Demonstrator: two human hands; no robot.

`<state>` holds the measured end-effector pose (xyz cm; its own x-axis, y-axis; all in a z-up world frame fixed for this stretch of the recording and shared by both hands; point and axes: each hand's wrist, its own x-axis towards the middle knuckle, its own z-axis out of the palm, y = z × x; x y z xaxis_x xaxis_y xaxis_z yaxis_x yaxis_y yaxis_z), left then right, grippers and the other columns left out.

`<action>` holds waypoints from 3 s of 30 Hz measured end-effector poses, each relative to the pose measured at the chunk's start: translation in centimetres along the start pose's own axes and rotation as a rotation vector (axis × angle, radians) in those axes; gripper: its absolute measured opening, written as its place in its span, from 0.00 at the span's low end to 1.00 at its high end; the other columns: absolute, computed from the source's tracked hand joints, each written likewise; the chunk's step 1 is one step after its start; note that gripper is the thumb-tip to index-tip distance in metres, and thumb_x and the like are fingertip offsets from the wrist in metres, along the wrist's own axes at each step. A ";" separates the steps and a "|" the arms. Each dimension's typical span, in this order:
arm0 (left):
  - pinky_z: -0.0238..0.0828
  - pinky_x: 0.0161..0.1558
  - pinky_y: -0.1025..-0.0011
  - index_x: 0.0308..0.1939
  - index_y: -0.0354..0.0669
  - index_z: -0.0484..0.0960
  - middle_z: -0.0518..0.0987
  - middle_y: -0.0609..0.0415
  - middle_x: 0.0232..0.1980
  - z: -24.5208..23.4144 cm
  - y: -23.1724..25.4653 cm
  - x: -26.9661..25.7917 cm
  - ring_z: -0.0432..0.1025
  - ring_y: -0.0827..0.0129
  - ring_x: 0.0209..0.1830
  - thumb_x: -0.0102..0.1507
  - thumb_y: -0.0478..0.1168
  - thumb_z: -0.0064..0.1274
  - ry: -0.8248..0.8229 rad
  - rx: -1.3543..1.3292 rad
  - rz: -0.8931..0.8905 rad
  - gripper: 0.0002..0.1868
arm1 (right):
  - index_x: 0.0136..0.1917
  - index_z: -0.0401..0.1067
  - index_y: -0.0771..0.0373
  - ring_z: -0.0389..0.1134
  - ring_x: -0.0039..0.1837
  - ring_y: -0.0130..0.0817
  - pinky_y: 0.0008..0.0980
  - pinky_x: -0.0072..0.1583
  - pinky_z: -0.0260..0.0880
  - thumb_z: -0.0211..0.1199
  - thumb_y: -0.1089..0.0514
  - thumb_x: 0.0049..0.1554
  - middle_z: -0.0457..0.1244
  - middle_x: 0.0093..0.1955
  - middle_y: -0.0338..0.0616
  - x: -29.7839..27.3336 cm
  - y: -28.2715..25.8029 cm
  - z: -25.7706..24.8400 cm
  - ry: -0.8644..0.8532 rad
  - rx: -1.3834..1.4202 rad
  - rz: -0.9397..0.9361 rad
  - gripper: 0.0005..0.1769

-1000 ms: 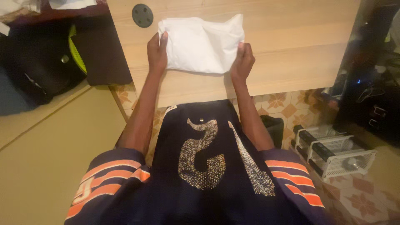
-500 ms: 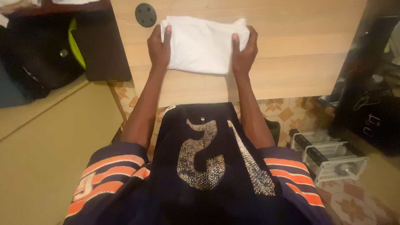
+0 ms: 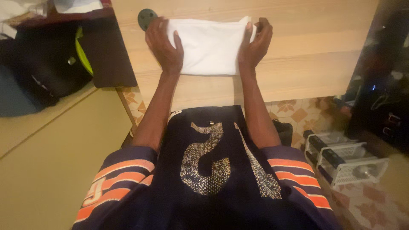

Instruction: The person folds a white short-sleeved shirt on a wooden table, buttoning it, smoothing the fabric, and folding it into a compact rectangle. They then place the folded shirt on a nearby surface and begin folding a second white shirt with blue stripes using the same method.

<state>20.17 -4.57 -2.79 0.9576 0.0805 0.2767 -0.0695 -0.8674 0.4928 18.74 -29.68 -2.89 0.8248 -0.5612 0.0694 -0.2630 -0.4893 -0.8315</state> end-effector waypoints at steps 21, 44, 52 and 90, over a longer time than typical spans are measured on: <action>0.53 0.67 0.49 0.65 0.32 0.72 0.72 0.40 0.62 2.3 4.1 3.9 0.63 0.47 0.65 0.64 0.56 0.65 -0.647 -0.027 0.452 0.37 | 0.57 0.67 0.62 0.66 0.49 0.45 0.42 0.51 0.68 0.64 0.48 0.64 0.63 0.47 0.47 -0.9 -0.2 -1.0 0.093 -0.270 -0.129 0.18; 0.68 0.41 0.57 0.47 0.38 0.74 0.72 0.36 0.65 -11.7 13.9 -0.5 0.73 0.53 0.44 0.57 0.35 0.58 -0.704 -0.051 0.629 0.16 | 0.74 0.56 0.58 0.62 0.71 0.39 0.45 0.70 0.66 0.66 0.46 0.61 0.57 0.72 0.46 -9.3 -3.2 -6.4 -0.361 1.208 0.626 0.35; 0.68 0.41 0.59 0.51 0.37 0.76 0.70 0.36 0.69 -6.8 12.6 -11.4 0.73 0.55 0.49 0.54 0.34 0.55 -0.716 0.198 0.548 0.20 | 0.67 0.60 0.61 0.65 0.67 0.40 0.43 0.69 0.70 0.66 0.62 0.59 0.61 0.63 0.45 -10.8 4.4 -5.1 -0.266 1.279 0.800 0.26; 0.67 0.39 0.60 0.62 0.40 0.73 0.74 0.52 0.42 4.1 15.9 -10.8 0.70 0.58 0.44 0.65 0.40 0.54 -0.423 -0.099 0.481 0.22 | 0.71 0.65 0.64 0.71 0.43 0.25 0.25 0.39 0.73 0.65 0.72 0.58 0.68 0.51 0.48 -4.7 9.4 -12.5 -0.586 0.495 0.233 0.29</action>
<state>9.84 -21.21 -1.33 0.8392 -0.5239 0.1463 -0.5242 -0.7073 0.4742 6.14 -40.00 -4.17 0.9409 -0.1037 -0.3225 -0.3214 0.0276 -0.9465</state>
